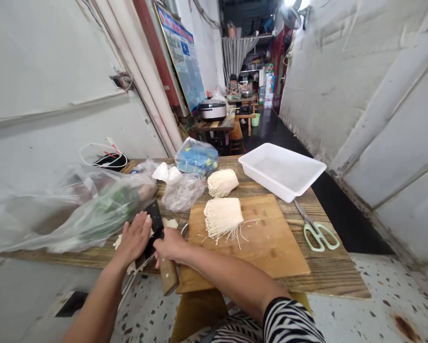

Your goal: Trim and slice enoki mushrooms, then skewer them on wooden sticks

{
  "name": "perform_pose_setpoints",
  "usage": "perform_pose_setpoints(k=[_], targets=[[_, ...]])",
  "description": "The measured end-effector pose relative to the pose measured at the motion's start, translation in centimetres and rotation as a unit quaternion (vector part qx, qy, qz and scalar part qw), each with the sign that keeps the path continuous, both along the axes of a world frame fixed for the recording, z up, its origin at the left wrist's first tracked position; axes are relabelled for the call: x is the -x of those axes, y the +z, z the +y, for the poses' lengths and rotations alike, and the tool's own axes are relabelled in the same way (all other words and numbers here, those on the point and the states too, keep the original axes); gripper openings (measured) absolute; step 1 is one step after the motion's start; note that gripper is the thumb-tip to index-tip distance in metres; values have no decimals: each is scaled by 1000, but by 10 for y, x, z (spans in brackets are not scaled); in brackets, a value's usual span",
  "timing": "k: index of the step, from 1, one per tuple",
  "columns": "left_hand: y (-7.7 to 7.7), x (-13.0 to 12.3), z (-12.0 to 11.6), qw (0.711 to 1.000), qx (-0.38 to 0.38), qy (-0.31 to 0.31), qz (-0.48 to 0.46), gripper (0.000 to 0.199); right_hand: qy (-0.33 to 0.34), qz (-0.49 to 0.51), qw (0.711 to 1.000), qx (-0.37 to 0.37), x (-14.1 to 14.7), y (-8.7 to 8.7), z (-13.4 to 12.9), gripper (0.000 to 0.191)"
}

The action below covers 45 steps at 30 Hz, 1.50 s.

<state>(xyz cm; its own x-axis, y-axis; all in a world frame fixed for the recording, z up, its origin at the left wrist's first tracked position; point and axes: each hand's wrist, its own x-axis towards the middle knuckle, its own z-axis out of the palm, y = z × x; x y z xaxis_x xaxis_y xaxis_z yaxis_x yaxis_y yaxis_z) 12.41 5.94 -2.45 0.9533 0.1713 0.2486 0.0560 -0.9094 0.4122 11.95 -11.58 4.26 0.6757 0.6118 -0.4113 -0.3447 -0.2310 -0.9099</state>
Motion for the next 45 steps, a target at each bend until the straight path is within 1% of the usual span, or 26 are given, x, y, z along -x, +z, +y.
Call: perform_pose_setpoints(k=[1,3,5,7,9,10,11,13,14,16,18,19,20,21,23,26,28,30,33,37,45], targets=[[-6,-1,-1,1000,10,7,17,64,1,5,1000,15,-3,-4,1,19],[-13,-3,-4,998,25,24,45,65,9,10,999,39,-9,-5,-2,21],[-14,-4,-7,998,27,35,53,67,26,-12,998,61,-16,3,-10,21],[-13,-3,-10,998,11,40,53,68,29,-81,992,94,-20,19,-27,17],[-11,-3,-11,997,-16,48,57,69,3,-173,977,122,-19,40,-57,15],[-9,-2,-12,996,-29,51,66,70,-16,-211,970,120,-15,51,-76,16],[-6,-2,-13,995,-41,52,81,72,-38,-229,967,101,-9,60,-98,15],[1,-1,-14,991,-58,60,110,77,-92,-204,974,30,9,73,-144,8],[5,0,-16,989,-65,67,116,79,-124,-186,975,3,20,76,-167,6],[18,2,-23,988,-84,91,91,81,-196,-167,966,-12,43,74,-209,9],[32,3,-40,988,-104,109,21,82,-252,-157,955,2,62,63,-243,15],[39,2,-52,988,-109,105,-16,82,-274,-149,950,10,69,55,-256,18],[45,0,-67,989,-112,88,-46,81,-291,-138,947,15,74,47,-267,20],[50,-3,-85,990,-111,57,-66,80,-306,-124,944,16,76,39,-275,21],[56,-12,-127,991,-105,-27,-77,75,-325,-98,941,10,76,25,-286,21],[55,-27,-188,983,-98,-140,-63,68,-327,-80,942,-7,68,12,-293,17],[50,-34,-218,975,-100,-194,-47,66,-319,-72,945,-15,60,9,-294,11],[45,-40,-236,968,-105,-228,-25,66,-308,-63,949,-19,54,10,-293,6],[38,-47,-244,963,-115,-246,-1,65,-292,-53,955,-22,49,11,-291,7],[33,-52,-242,961,-126,-245,1,63,-277,-43,960,-25,47,12,-290,10],[36,-51,-243,961,-121,-246,19,68,-263,-20,964,-35,42,11,-291,14]])
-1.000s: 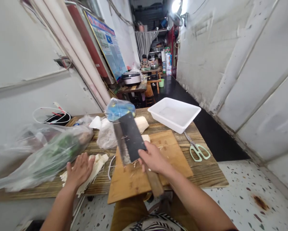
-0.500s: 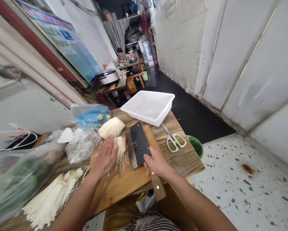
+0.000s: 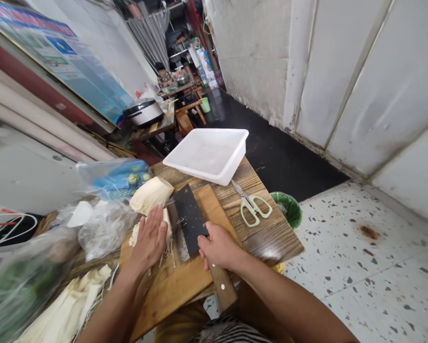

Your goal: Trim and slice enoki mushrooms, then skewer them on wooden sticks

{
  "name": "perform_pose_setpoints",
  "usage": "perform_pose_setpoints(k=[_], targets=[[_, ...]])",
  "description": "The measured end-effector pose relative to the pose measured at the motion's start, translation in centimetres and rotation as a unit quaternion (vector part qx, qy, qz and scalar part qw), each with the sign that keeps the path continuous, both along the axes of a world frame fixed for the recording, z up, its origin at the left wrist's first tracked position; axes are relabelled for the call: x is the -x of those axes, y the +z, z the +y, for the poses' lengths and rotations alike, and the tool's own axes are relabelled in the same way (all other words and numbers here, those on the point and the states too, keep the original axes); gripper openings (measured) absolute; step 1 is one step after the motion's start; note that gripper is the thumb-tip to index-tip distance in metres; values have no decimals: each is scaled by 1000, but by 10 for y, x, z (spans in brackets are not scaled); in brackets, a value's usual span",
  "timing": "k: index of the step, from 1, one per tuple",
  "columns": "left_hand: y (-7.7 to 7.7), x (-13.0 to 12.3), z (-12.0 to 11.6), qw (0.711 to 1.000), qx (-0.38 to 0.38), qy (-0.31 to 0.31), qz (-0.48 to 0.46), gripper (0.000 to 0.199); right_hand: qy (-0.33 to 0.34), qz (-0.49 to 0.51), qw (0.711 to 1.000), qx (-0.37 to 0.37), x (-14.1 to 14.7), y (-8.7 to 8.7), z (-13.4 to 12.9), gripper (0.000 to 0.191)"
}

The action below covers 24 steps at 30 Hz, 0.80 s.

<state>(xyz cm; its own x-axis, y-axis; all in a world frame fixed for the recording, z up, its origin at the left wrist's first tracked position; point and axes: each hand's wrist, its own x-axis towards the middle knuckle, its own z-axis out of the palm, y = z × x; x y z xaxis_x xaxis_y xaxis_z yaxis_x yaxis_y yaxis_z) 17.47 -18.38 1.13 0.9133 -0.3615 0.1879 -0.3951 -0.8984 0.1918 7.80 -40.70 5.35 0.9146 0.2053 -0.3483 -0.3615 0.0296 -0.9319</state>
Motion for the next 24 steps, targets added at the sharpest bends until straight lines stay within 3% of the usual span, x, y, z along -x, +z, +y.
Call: perform_pose_setpoints(k=[10,24], targets=[[3,2,-1,1000,9,-4,-1,65,27,-2,1000,9,0,-7,-1,16],[-3,-1,3,999,25,-25,-13,64,19,34,999,-12,-3,1,3,14]])
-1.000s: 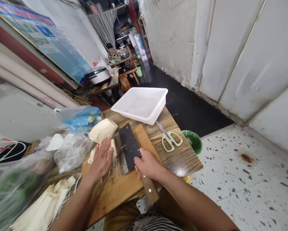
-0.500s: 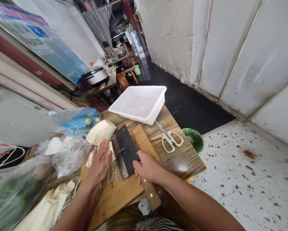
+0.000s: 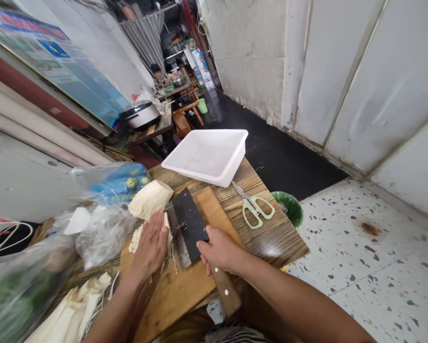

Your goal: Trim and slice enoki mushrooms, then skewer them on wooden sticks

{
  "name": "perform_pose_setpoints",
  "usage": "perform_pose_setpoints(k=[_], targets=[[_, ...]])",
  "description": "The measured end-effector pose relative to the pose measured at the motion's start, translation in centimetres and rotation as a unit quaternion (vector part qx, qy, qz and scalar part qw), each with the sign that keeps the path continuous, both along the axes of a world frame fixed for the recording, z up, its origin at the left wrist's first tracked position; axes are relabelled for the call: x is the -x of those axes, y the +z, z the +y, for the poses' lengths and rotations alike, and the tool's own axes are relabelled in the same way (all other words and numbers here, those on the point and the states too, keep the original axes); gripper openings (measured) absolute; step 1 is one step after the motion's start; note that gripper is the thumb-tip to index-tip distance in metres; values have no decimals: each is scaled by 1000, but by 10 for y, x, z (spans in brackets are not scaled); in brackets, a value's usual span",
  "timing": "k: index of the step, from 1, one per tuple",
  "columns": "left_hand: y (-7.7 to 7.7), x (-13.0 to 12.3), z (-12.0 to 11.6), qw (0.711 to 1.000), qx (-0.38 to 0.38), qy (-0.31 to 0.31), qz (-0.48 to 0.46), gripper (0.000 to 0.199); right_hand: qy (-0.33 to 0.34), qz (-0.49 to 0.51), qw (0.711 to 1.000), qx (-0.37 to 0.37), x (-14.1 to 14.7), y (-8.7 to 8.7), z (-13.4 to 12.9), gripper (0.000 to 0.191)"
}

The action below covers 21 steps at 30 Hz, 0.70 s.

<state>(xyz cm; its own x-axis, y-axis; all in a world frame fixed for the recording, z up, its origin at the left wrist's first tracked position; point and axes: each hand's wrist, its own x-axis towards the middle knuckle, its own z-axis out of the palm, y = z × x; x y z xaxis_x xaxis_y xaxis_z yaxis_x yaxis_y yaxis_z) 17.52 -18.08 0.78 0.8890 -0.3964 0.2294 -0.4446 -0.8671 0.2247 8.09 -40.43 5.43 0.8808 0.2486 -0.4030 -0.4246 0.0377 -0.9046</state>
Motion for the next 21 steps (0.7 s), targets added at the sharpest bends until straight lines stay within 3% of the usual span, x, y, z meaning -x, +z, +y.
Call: perform_pose_setpoints(k=[7,14,21], targets=[[0,-1,-1,1000,13,5,7,64,-23,0,1000,7,-12,1,11,14],[0,-1,-1,999,35,-2,14,66,4,12,999,33,5,5,6,17],[1,-2,-3,998,56,20,29,66,-11,-34,997,65,-20,3,26,15]])
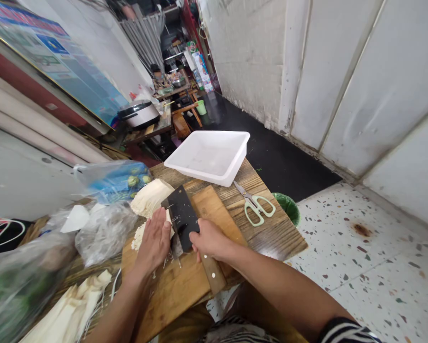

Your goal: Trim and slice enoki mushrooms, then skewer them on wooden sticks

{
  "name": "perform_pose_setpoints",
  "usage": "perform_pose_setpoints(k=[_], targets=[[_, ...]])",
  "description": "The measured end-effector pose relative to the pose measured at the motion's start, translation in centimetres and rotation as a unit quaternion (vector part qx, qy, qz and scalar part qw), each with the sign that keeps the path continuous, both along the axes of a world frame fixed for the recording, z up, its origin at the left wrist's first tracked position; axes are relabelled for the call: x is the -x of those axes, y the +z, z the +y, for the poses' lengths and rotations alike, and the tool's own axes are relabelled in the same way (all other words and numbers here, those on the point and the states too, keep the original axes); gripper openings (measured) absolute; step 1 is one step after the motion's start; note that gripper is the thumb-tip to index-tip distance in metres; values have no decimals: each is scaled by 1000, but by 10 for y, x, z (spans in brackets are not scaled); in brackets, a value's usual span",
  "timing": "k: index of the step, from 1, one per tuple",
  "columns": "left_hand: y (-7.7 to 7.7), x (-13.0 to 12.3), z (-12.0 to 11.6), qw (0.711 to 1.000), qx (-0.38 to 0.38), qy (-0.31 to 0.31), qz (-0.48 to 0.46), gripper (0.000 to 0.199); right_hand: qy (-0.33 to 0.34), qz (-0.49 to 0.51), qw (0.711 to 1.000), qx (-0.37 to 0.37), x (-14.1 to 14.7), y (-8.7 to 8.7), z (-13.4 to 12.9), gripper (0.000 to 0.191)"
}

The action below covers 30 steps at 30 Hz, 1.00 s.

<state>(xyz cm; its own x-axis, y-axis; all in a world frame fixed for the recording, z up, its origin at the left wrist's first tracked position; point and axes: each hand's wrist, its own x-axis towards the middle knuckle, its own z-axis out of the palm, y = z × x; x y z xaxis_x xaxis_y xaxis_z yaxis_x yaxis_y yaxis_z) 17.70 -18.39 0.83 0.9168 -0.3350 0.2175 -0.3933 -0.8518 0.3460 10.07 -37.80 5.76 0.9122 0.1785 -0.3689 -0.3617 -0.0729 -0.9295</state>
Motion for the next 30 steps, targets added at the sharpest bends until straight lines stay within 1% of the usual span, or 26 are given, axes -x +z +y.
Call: perform_pose_setpoints(k=[3,6,9,12,14,18,21,23,26,30], targets=[[-2,1,1,1000,-1,-15,-10,66,7,6,1000,4,11,-4,0,14],[-4,-1,2,999,2,-25,-19,66,1,9,1000,2,20,-7,1,14],[-3,-4,1,1000,10,-12,-17,67,-5,-7,1000,4,7,-10,10,12],[2,-4,-4,1000,3,7,6,68,-10,-13,1000,-3,-10,-10,22,8],[7,-3,-7,1000,-5,6,24,69,-19,-23,1000,-8,-10,-9,28,7],[17,-2,-13,999,0,16,49,72,-18,-30,999,10,6,-1,26,24],[31,1,-15,998,36,11,59,74,-11,-44,998,47,15,15,24,29],[46,4,-15,997,64,3,54,76,-7,-54,996,70,16,31,24,29],[73,6,-14,995,93,0,37,77,3,-85,991,101,16,58,25,25],[111,7,-10,994,109,1,12,78,22,-146,982,119,17,90,25,23]])
